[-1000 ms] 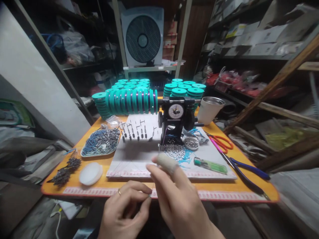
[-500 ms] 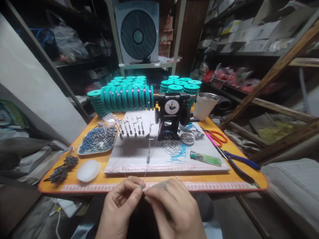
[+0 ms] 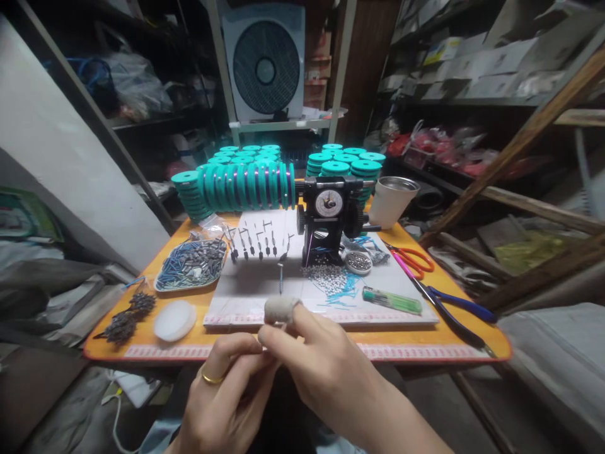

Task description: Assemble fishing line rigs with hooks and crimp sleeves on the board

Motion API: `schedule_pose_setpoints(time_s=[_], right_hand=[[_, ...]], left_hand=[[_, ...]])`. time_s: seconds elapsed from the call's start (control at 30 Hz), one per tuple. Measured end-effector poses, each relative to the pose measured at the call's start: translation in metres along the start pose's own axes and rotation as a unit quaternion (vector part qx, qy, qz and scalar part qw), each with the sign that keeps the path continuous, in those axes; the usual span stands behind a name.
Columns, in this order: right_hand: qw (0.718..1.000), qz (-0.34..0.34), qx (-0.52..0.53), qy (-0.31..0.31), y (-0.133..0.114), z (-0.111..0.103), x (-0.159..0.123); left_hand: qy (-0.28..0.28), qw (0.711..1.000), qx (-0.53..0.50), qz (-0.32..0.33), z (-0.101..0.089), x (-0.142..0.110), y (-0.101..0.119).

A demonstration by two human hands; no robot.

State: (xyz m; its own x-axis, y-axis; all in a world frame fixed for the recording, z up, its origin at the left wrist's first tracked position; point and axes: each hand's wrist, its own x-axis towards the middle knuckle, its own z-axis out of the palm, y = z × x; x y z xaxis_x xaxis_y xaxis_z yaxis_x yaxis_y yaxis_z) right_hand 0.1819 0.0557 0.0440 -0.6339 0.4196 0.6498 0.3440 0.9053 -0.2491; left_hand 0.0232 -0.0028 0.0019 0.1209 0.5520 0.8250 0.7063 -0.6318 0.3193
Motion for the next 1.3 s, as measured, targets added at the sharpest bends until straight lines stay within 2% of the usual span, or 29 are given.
schedule_pose_setpoints(time_s=[0.1, 0.2, 0.23, 0.27, 0.3, 0.33, 0.37, 0.4, 0.43, 0.47, 0.5, 0.53, 0.6, 0.73, 0.8, 0.87, 0.93, 1.0, 1.07, 1.13, 1.23, 1.3], right_hand=[[0.998, 0.059, 0.000, -0.022, 0.003, 0.005, 0.003], [0.997, 0.065, -0.009, -0.029, 0.005, 0.005, 0.002], [0.998, 0.059, -0.013, -0.018, 0.005, 0.005, 0.000], [0.998, 0.056, -0.019, 0.006, 0.004, 0.003, -0.004], [0.997, 0.062, -0.025, 0.041, 0.003, 0.002, -0.009], [0.993, 0.078, -0.028, 0.081, 0.002, 0.001, -0.016], [0.988, 0.104, -0.024, 0.112, -0.001, 0.000, -0.023], [0.982, 0.139, -0.009, 0.126, -0.003, 0.001, -0.031], [0.977, 0.177, 0.017, 0.120, -0.006, 0.002, -0.039], [0.971, 0.213, 0.050, 0.098, -0.008, 0.005, -0.046], [0.964, 0.242, 0.083, 0.073, -0.011, 0.009, -0.052], [0.956, 0.266, 0.111, 0.053, -0.013, 0.014, -0.057], [0.937, 0.311, 0.151, 0.047, -0.017, 0.025, -0.064], [0.908, 0.351, 0.218, 0.068, -0.022, 0.034, -0.070], [0.920, 0.312, 0.217, 0.092, -0.023, 0.029, -0.076], [0.954, 0.237, 0.139, 0.122, -0.022, 0.021, -0.085], [0.979, 0.159, 0.028, 0.125, -0.017, 0.012, -0.095], [0.986, 0.109, -0.049, 0.113, -0.010, 0.006, -0.102], [0.987, 0.079, -0.093, 0.106, -0.001, 0.002, -0.104], [0.985, 0.051, -0.124, 0.105, 0.006, -0.001, -0.102], [0.986, 0.014, -0.138, 0.089, 0.010, -0.006, -0.098], [0.989, -0.004, -0.130, 0.077, 0.009, -0.012, -0.096]], left_hand=[[-0.009, 0.997, 0.051, 0.057, 0.000, 0.006, -0.001], [-0.035, 0.989, 0.066, 0.125, 0.002, 0.007, -0.001], [-0.038, 0.991, 0.046, 0.122, 0.004, 0.005, -0.001], [-0.041, 0.996, 0.007, 0.082, 0.006, 0.002, 0.000], [-0.039, 0.998, -0.049, 0.005, 0.008, -0.002, 0.001], [-0.032, 0.987, -0.120, -0.104, 0.011, -0.006, 0.003], [-0.015, 0.953, -0.201, -0.228, 0.014, -0.011, 0.005], [0.007, 0.895, -0.281, -0.347, 0.017, -0.014, 0.007], [0.033, 0.825, -0.350, -0.443, 0.021, -0.017, 0.010], [0.059, 0.756, -0.408, -0.509, 0.024, -0.019, 0.014], [0.082, 0.697, -0.455, -0.548, 0.028, -0.020, 0.018], [0.101, 0.651, -0.490, -0.571, 0.031, -0.020, 0.022], [0.126, 0.596, -0.535, -0.585, 0.037, -0.018, 0.029], [0.136, 0.550, -0.580, -0.586, 0.043, -0.016, 0.037], [0.099, 0.521, -0.606, -0.593, 0.044, -0.016, 0.037], [0.050, 0.476, -0.647, -0.593, 0.044, -0.016, 0.036], [0.011, 0.415, -0.692, -0.591, 0.046, -0.015, 0.035], [-0.015, 0.356, -0.724, -0.591, 0.048, -0.013, 0.033], [-0.035, 0.322, -0.731, -0.601, 0.051, -0.011, 0.030], [-0.046, 0.318, -0.718, -0.618, 0.053, -0.010, 0.028], [-0.051, 0.327, -0.700, -0.633, 0.054, -0.010, 0.025], [-0.060, 0.349, -0.697, -0.624, 0.053, -0.009, 0.026]])
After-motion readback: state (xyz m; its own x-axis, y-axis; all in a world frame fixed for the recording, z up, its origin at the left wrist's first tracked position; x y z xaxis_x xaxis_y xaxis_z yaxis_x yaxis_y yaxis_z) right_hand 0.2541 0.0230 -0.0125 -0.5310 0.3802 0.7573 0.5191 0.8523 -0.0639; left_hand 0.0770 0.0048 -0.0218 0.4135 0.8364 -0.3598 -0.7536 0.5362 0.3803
